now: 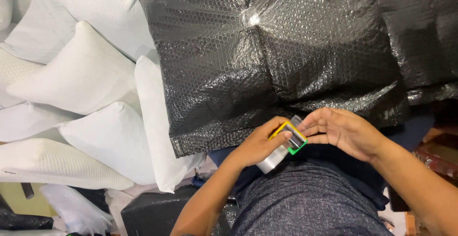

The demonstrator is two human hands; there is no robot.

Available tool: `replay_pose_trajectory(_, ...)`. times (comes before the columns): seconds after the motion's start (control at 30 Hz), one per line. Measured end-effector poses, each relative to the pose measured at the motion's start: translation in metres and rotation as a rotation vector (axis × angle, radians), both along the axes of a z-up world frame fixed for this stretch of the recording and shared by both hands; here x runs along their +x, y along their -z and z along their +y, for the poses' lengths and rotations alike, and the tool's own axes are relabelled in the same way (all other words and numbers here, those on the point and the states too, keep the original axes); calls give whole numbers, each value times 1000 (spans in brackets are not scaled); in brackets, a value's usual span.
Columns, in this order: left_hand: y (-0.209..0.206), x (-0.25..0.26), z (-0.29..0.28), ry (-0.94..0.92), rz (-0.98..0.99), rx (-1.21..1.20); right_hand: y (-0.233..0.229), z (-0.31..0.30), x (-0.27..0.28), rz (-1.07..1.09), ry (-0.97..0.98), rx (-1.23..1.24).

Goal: Wrapping a blue bag in black bubble wrap and securing it with tape.

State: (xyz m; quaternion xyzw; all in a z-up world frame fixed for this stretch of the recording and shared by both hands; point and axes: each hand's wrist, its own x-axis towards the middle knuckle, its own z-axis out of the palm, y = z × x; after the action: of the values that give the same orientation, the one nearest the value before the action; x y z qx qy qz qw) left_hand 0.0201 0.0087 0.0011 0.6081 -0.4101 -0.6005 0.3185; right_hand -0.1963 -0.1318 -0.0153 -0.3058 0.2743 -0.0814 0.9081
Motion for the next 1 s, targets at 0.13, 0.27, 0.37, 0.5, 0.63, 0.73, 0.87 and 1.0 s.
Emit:
replay_pose_trajectory(0.13, -6, 3, -1, 13, -26, 2, -3, 9, 6, 210, 22, -6)
replay_pose_trajectory(0.27, -10, 3, -3, 29, -3, -90, -4, 19, 18, 365, 40, -190)
replay_pose_trajectory(0.37, -15, 4, -5, 31, -10, -115, -11, 20, 24, 403, 42, -216)
replay_pose_trajectory(0.5, -17, 5, -8, 33, -25, -133, -4, 21, 22, 420, 75, -224)
replay_pose_trajectory(0.63, -14, 5, -8, 27, -41, -140, -3, 24, 23, 426, 118, -240)
replay_pose_trajectory(0.73, -13, 3, -5, 33, -50, -162, 1, 27, 22, 428, 143, -280)
replay_pose_trajectory(0.87, -24, 0, -11, 27, -61, -110, 11, 24, 14, 345, 153, -270)
replay_pose_trajectory(1.0, -26, -1, -14, 14, -79, -9, 11, 18, 13, 231, 115, -311)
